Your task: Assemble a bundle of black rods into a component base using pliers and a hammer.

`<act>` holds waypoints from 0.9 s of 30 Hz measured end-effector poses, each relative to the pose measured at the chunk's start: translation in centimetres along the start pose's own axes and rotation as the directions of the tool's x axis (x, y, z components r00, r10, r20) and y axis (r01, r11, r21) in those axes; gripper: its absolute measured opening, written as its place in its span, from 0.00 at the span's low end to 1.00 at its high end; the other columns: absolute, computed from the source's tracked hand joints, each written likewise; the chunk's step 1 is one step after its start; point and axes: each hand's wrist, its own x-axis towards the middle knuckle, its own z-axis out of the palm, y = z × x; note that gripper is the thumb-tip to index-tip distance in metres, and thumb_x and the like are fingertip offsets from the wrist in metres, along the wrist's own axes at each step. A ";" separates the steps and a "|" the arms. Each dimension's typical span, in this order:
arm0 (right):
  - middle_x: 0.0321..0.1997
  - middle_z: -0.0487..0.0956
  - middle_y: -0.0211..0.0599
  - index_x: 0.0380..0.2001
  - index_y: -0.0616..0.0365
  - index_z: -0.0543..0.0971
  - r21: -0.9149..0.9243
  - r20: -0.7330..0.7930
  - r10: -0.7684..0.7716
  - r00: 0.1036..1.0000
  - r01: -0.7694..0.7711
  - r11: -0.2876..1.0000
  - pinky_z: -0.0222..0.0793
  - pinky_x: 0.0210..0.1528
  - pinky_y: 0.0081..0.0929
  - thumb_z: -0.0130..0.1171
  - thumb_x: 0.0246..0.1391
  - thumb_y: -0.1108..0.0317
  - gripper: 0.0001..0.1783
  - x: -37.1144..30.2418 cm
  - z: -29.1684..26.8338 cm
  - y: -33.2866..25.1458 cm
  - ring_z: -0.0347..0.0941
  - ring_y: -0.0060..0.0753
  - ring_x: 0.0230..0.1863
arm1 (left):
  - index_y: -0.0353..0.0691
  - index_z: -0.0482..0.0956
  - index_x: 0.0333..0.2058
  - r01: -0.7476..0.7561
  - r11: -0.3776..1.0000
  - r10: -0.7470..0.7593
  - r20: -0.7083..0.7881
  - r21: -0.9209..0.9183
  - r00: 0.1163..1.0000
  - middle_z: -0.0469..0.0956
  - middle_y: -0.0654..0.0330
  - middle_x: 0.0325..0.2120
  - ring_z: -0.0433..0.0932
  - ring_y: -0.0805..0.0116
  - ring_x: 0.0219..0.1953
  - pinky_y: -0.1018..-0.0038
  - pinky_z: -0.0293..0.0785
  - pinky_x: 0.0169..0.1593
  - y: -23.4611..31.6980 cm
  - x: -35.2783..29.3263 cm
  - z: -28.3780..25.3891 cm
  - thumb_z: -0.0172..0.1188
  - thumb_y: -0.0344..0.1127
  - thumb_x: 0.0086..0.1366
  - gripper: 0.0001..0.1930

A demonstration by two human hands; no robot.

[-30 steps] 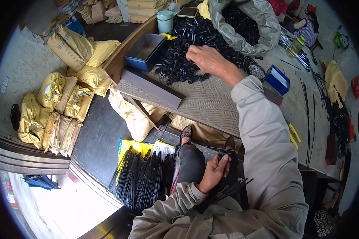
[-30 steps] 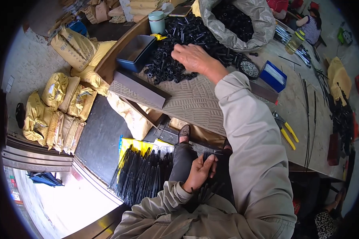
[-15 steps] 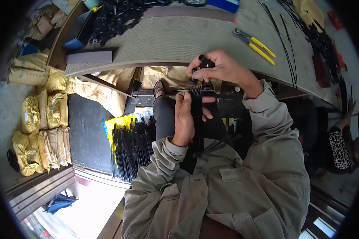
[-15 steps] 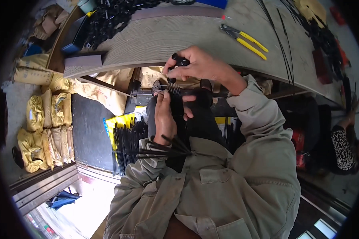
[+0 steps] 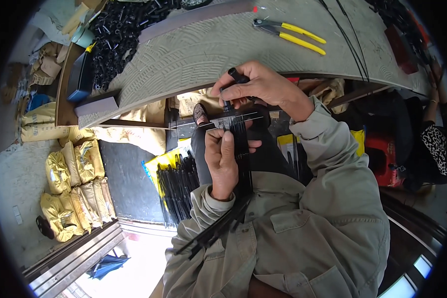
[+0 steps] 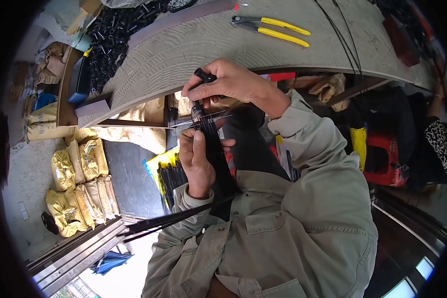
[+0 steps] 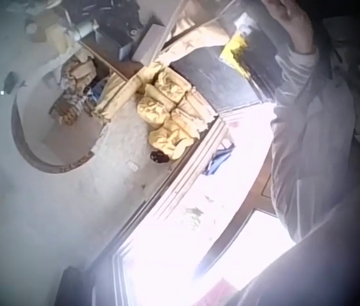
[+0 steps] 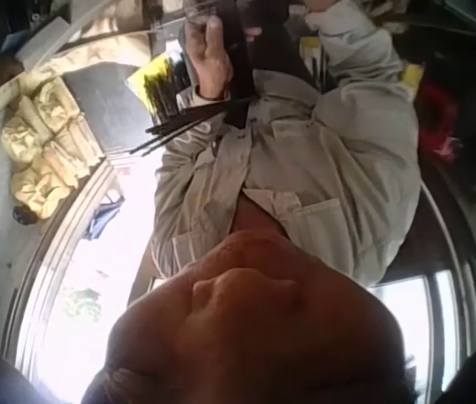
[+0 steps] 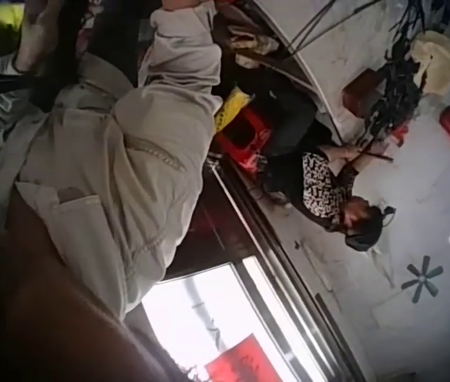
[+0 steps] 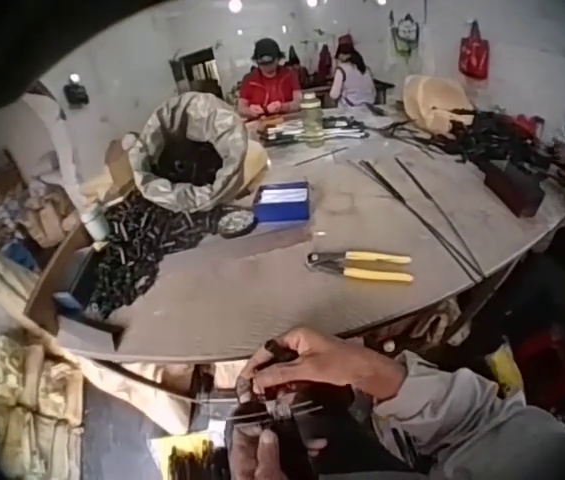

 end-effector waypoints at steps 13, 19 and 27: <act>0.20 0.72 0.27 0.27 0.61 0.75 0.215 -0.020 -0.006 1.000 0.010 0.977 0.55 0.18 0.11 0.63 0.45 0.66 0.10 0.3 1.5 2.2 0.61 0.12 0.16 | 0.37 0.50 0.52 -0.090 0.996 0.090 -0.007 -0.003 0.996 0.71 0.40 0.40 0.78 0.58 0.31 0.74 0.76 0.33 0.2 -0.9 0.9 0.43 0.32 0.65 0.19; 0.20 0.72 0.25 0.25 0.58 0.72 0.161 0.001 -0.029 1.000 0.029 0.986 0.55 0.17 0.11 0.64 0.43 0.65 0.12 0.4 2.0 2.0 0.61 0.12 0.16 | 0.38 0.49 0.54 -0.066 0.997 0.067 0.015 -0.050 0.998 0.71 0.39 0.41 0.78 0.58 0.31 0.74 0.76 0.35 0.2 -1.3 0.9 0.43 0.31 0.65 0.20; 0.17 0.68 0.23 0.24 0.57 0.71 0.000 0.003 -0.058 0.998 0.058 0.998 0.55 0.19 0.13 0.65 0.42 0.62 0.14 0.3 2.6 1.3 0.61 0.12 0.17 | 0.38 0.52 0.49 -0.049 0.997 0.049 0.010 -0.065 0.999 0.71 0.38 0.40 0.78 0.59 0.30 0.74 0.76 0.33 0.2 -0.8 0.5 0.43 0.31 0.65 0.16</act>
